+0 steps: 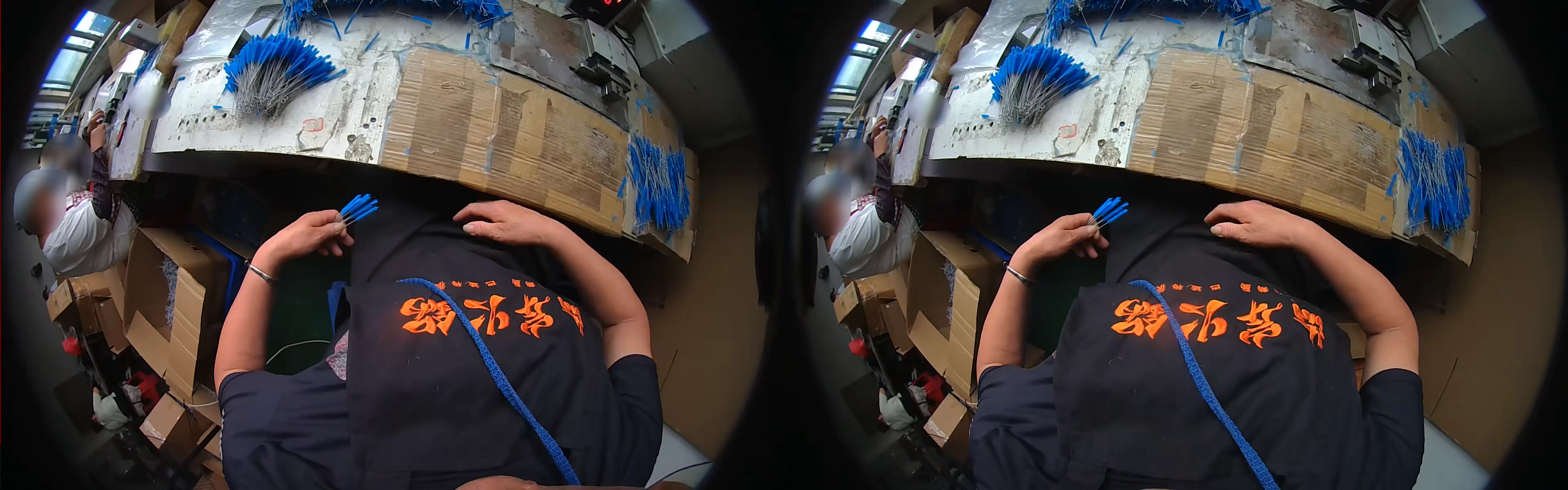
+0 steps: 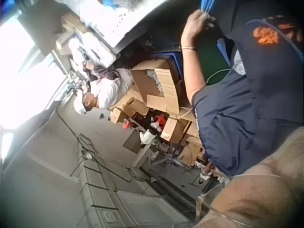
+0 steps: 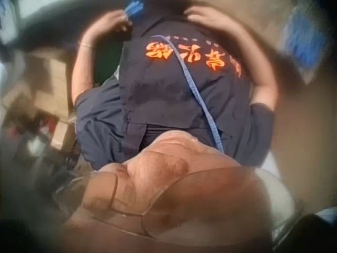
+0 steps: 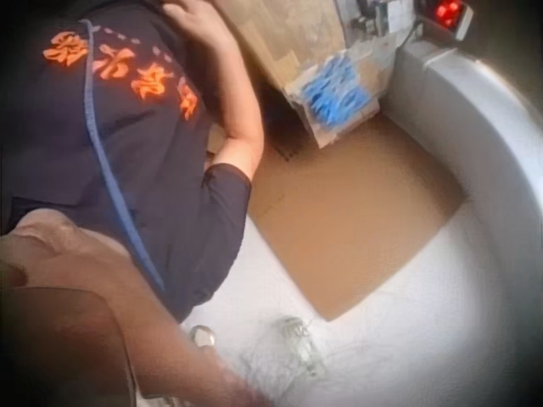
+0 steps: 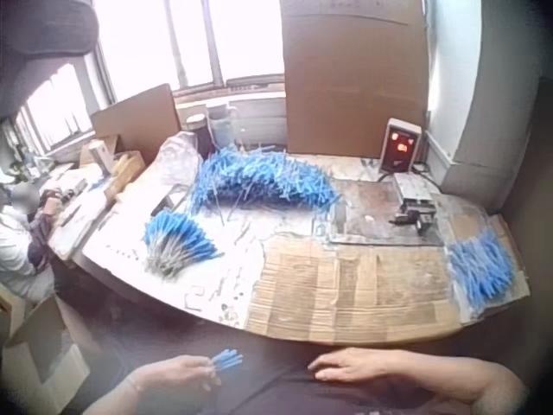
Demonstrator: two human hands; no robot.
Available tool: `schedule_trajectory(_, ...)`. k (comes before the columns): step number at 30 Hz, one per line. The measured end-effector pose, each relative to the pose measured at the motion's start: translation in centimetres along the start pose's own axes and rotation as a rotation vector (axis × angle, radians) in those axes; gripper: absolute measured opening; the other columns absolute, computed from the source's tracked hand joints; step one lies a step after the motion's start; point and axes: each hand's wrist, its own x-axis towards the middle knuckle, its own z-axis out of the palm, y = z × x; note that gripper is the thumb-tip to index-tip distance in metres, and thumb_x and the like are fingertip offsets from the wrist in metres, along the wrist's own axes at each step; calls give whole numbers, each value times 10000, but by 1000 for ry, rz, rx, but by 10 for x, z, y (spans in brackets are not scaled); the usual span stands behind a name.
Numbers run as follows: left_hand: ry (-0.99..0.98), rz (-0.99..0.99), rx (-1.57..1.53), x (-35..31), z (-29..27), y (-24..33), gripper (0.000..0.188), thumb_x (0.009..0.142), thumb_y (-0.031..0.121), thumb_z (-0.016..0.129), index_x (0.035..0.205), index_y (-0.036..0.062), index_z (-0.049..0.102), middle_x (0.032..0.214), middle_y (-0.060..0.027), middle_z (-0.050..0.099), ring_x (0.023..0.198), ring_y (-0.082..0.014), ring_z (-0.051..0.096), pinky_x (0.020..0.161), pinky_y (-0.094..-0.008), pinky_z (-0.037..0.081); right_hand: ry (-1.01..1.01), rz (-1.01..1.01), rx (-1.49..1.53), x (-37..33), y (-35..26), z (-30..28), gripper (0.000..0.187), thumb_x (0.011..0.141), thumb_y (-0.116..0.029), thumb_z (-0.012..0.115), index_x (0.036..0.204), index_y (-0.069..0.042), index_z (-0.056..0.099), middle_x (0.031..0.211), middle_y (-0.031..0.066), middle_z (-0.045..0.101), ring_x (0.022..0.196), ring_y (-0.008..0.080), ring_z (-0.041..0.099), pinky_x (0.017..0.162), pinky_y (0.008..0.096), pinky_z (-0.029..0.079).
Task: The worker is assembling small blue synthetic brushes using a press-like industrial machine.
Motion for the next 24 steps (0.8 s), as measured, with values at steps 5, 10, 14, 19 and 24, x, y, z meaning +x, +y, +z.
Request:
schedule_trajectory(5,30,-44,245,25,-13,-74,198,949,213,487,940,57,610,821,-10,605,769,-101,572,685,-263,468,-86,446,-517,-14,5,14,373,886,-288,570,1155,-30,565,1085,228,612,1039,372,575,886,451,460)
schedule_trajectory(10,-81,223,72,-101,2,6,293,977,267,477,1102,41,617,887,-30,638,837,-112,586,747,-264,479,-149,-231,-196,-45,-137,-33,417,829,-266,684,1163,-33,594,1020,133,641,925,299,623,798,367,501)
schedule_trajectory(14,-438,625,186,-155,-8,83,282,985,223,482,1086,-12,602,913,-82,676,848,-175,627,754,-301,469,-543,-891,-155,-125,-204,-79,221,829,-131,704,995,14,683,973,121,673,836,218,687,694,265,558)
schedule_trajectory(19,-252,1119,-622,-159,-47,46,206,970,141,449,894,-24,545,927,-298,642,767,-316,673,710,-399,552,-761,-1161,392,-123,-150,-130,184,934,-43,521,977,40,679,998,189,664,875,249,688,727,288,568)
schedule_trajectory(24,683,139,32,-68,-80,-30,189,948,169,460,922,6,552,776,-119,659,674,-170,652,627,-277,536,608,15,12,-35,-60,-88,341,862,-75,596,1192,-7,548,1067,69,623,961,170,591,719,277,488)
